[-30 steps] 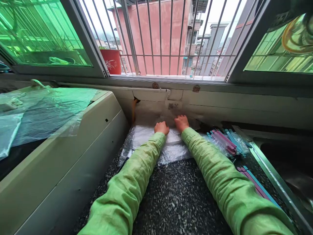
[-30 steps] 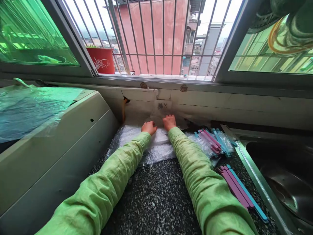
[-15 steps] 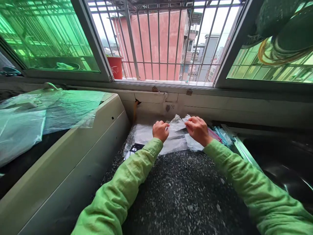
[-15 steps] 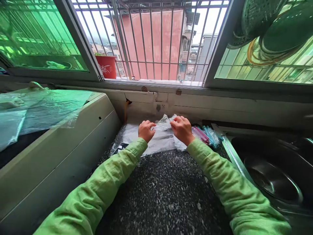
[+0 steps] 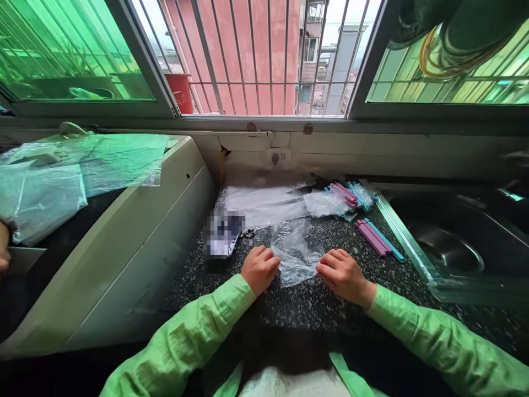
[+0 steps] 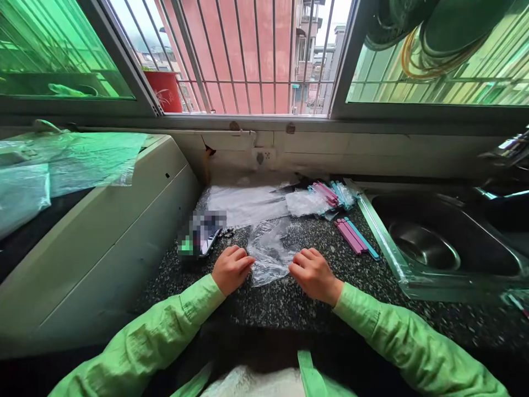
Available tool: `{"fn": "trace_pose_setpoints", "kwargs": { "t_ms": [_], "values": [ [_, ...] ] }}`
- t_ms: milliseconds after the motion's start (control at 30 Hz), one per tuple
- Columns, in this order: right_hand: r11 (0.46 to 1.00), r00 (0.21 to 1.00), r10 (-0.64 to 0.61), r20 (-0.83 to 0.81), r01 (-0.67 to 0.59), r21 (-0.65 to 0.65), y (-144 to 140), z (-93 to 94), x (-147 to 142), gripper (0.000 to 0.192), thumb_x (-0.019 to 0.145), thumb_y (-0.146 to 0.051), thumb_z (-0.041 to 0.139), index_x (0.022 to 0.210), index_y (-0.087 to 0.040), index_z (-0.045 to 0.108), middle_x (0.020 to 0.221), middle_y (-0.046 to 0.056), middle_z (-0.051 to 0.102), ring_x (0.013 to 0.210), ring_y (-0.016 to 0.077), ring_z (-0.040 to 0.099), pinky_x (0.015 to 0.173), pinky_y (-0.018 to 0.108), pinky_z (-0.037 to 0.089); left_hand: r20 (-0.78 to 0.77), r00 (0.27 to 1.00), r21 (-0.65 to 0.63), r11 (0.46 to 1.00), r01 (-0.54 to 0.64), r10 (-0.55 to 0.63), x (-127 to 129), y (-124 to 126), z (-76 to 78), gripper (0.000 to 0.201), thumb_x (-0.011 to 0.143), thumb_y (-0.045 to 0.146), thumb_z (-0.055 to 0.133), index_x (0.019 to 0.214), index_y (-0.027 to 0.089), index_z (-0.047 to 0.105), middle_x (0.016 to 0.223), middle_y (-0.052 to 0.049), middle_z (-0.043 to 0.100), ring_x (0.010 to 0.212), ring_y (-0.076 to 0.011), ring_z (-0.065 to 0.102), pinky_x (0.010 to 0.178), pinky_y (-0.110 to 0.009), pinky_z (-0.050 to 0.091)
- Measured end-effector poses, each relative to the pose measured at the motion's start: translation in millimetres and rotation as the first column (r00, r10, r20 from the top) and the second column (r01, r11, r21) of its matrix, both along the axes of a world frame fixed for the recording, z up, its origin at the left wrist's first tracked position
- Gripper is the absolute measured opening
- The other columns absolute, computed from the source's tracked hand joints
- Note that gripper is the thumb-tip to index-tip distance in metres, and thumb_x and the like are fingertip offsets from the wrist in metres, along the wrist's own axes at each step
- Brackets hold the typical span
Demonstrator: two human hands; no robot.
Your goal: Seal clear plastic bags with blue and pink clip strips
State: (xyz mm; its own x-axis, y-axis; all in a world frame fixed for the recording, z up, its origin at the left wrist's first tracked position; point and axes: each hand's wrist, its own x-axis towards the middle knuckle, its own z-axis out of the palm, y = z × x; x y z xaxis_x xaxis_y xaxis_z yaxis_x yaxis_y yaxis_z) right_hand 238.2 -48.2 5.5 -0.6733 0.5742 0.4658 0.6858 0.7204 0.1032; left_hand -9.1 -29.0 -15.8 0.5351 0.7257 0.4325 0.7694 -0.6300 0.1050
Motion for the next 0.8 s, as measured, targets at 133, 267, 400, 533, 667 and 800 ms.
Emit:
{"fn": "trace_pose_setpoints", "kwargs": {
  "t_ms": [133, 267, 400, 533, 667, 800],
  "values": [
    [0.996, 0.999, 0.027, 0.024, -0.025, -0.091, -17.1, -5.7, -0.3, 0.022, 0.083, -0.021, 0.045, 0.064, -0.018, 0.056, 0.067, 0.003, 0.055, 0.067, 0.0131, 0.041, 0.064, 0.028, 0.027, -0.018, 0.998, -0.029, 0.998, 0.057, -0.058, -3.2, -20.4, -6.3, 0.025, 0.083, 0.024, 0.041, 0.071, 0.021, 0.062, 0.067, -0.005, 0.058, 0.068, -0.0166, 0.047, 0.064, -0.031, 0.037],
    [0.959, 0.996, 0.072, -0.057, -0.085, -0.272, -18.6, 3.6, 7.8, 0.018, 0.081, -0.032, 0.050, 0.073, -0.018, 0.059, 0.070, 0.003, 0.057, 0.066, 0.0134, 0.047, 0.062, 0.028, 0.032, 0.073, 0.974, -0.073, 0.973, 0.217, -0.212, -7.3, -33.0, -3.3, 0.017, 0.075, 0.016, 0.045, 0.075, 0.020, 0.061, 0.066, -0.004, 0.057, 0.066, -0.0156, 0.046, 0.064, -0.029, 0.039],
    [0.947, 0.965, -0.093, -0.246, 0.009, -0.322, 11.1, 20.1, 19.4, 0.018, 0.082, -0.030, 0.047, 0.075, -0.018, 0.059, 0.068, 0.004, 0.060, 0.066, 0.0143, 0.052, 0.061, 0.027, 0.038, 0.272, 0.951, -0.112, 0.976, 0.185, -0.149, -15.4, -18.7, 9.4, 0.018, 0.074, 0.018, 0.044, 0.080, 0.016, 0.061, 0.066, -0.004, 0.057, 0.065, -0.0147, 0.048, 0.066, -0.029, 0.042],
    [0.903, 0.928, -0.233, -0.293, 0.094, -0.419, 56.5, 25.4, 16.0, 0.016, 0.076, -0.026, 0.053, 0.085, -0.017, 0.061, 0.069, 0.003, 0.061, 0.061, 0.0130, 0.053, 0.058, 0.025, 0.040, 0.183, 0.971, -0.221, 0.969, -0.112, 0.154, -14.1, 22.3, 26.7, 0.023, 0.078, 0.025, 0.044, 0.085, 0.015, 0.064, 0.073, -0.007, 0.060, 0.075, -0.0185, 0.052, 0.074, -0.033, 0.043],
    [0.822, 0.953, -0.242, -0.181, 0.103, -0.560, 86.5, 22.8, -2.4, 0.033, 0.070, -0.018, 0.055, 0.103, -0.020, 0.060, 0.068, -0.001, 0.062, 0.054, 0.0093, 0.050, 0.055, 0.021, 0.037, -0.078, 0.968, -0.383, 0.890, -0.248, 0.237, 2.6, 57.8, 38.7, 0.033, 0.080, 0.027, 0.043, 0.105, 0.017, 0.061, 0.087, -0.008, 0.063, 0.089, -0.0219, 0.054, 0.082, -0.034, 0.041],
    [0.808, 0.974, -0.212, -0.085, 0.126, -0.575, 96.6, 17.2, -18.6, 0.028, 0.068, -0.016, 0.056, 0.094, -0.022, 0.065, 0.065, -0.002, 0.063, 0.053, 0.0085, 0.050, 0.054, 0.020, 0.036, -0.256, 0.934, -0.416, 0.844, -0.339, 0.249, 17.2, 75.2, 36.2, 0.039, 0.078, 0.032, 0.047, 0.113, 0.019, 0.057, 0.101, -0.011, 0.061, 0.102, -0.0271, 0.050, 0.083, -0.036, 0.041]
  ]
}}
